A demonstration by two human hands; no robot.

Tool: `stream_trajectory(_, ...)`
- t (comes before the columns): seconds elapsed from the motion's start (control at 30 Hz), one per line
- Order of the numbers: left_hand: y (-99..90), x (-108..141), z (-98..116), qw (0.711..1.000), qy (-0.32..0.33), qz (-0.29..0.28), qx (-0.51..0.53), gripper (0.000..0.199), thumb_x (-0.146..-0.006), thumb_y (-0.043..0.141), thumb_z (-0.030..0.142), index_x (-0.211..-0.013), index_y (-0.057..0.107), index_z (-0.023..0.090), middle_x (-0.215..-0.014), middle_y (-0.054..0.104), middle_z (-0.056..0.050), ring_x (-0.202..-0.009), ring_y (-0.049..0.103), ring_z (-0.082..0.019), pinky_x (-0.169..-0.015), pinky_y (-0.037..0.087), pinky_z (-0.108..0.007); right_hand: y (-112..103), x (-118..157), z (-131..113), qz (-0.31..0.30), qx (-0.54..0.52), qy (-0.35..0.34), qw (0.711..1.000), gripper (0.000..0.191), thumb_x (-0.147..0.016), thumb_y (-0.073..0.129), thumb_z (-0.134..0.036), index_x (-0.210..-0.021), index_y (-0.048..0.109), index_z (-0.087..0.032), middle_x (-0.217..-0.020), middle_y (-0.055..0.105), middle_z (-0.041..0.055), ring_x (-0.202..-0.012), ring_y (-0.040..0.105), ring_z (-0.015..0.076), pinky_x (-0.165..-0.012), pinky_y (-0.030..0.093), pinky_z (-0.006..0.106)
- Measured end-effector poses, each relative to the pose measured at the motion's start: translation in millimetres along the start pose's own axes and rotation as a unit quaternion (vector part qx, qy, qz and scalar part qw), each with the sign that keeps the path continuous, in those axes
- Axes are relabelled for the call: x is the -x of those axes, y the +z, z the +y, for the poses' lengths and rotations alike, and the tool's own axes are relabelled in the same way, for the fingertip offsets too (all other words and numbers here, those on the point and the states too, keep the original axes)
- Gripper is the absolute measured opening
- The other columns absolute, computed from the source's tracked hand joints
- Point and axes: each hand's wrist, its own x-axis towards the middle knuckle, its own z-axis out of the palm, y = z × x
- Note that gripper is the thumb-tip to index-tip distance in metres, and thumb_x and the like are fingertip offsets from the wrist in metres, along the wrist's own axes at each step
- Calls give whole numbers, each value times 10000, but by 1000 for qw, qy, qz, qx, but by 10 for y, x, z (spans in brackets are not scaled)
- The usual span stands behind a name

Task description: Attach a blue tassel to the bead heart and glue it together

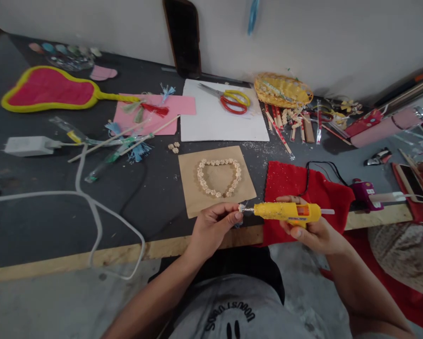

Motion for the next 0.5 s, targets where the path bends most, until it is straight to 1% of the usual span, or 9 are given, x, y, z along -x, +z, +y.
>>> stream_trajectory(0.1,-12,-5,-5,1000,5,-1,-7,285,-642,906,414,-784,801,191,-737,733,-4,-676,605,-104,-666,498,-206,-7,7,20,-1,30,-20,999,144,-956,594,-318,-968,727,-264,-871,666,70,-1034,618,248,-934,551,424)
stream_trajectory(0.2,-23,-10,-16,1000,5,3,-20,276,-650,902,403,-795,805,189,-741,736,-7,-672,606,-105,-655,493,-206,-13,17,34,1,48,-29,998,159,-965,582,-320,-999,725,-259,-862,655,79,-1126,593,257,-935,561,419)
stream_trajectory(0.27,-23,-12,-18,1000,4,6,-22,277,-648,903,401,-798,807,188,-748,740,-8,-676,608,-104,-656,492,-203,-16,23,34,2,52,-32,998,163,-966,583,-330,-989,726,-254,-833,652,78,-1139,588,261,-942,558,418)
stream_trajectory(0.43,4,-12,2,1000,-4,16,-4,306,-602,925,419,-759,802,187,-730,734,0,-672,600,-90,-655,486,-186,-21,49,26,-8,39,-18,999,189,-987,570,-366,-979,703,-233,-819,637,59,-1058,619,230,-977,542,415)
stream_trajectory(0.5,14,-9,6,1000,-8,25,-4,320,-575,936,422,-732,794,181,-707,725,3,-659,593,-88,-645,484,-186,-26,57,28,-16,47,-27,998,214,-1000,552,-387,-985,685,-220,-832,628,56,-1094,614,227,-990,537,405)
